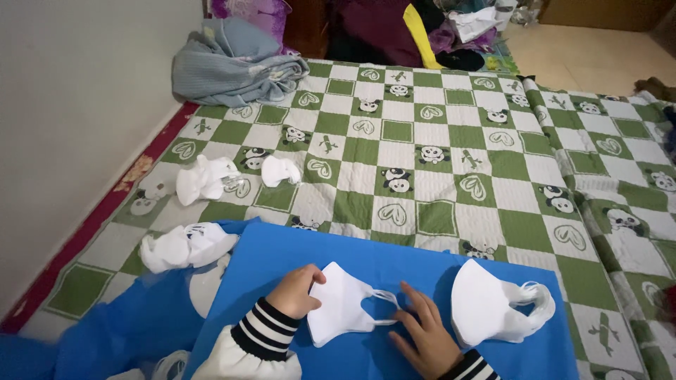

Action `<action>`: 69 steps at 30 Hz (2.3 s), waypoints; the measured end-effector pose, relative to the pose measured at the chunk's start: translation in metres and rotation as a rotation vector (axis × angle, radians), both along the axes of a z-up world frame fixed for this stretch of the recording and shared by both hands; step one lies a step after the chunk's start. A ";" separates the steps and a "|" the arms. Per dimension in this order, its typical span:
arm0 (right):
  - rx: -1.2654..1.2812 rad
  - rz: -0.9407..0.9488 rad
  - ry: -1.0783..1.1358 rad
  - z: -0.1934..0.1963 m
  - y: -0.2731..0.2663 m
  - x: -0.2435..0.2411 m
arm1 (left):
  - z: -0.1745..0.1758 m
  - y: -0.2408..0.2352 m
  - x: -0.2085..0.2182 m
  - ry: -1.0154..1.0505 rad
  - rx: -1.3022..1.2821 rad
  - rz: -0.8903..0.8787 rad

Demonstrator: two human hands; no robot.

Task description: Picking up, unfolding, and stacking white fabric face masks on a blue surface

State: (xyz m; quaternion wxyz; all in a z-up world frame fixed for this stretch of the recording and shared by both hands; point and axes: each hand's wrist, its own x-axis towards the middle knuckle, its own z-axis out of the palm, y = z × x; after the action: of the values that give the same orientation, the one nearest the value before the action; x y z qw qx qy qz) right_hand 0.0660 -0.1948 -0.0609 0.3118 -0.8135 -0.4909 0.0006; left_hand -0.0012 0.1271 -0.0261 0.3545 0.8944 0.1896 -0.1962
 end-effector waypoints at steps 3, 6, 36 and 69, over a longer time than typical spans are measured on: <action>0.026 -0.043 -0.032 -0.005 -0.001 0.001 | -0.011 0.004 0.002 -0.017 0.050 -0.017; 0.035 -0.037 -0.051 -0.006 -0.001 0.000 | 0.007 -0.006 -0.001 0.058 0.077 0.009; -0.588 -0.262 0.265 -0.067 -0.156 0.111 | 0.015 -0.013 -0.005 -0.083 0.247 0.002; 0.115 -0.161 -0.649 -0.005 -0.067 -0.010 | 0.015 -0.183 0.015 -0.350 -0.711 0.076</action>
State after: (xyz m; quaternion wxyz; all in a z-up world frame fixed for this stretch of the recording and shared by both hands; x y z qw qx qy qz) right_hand 0.0562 -0.2621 -0.0664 0.1836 -0.7886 -0.4979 -0.3106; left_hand 0.0135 -0.0563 -0.0114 0.6761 0.7280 0.0794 -0.0808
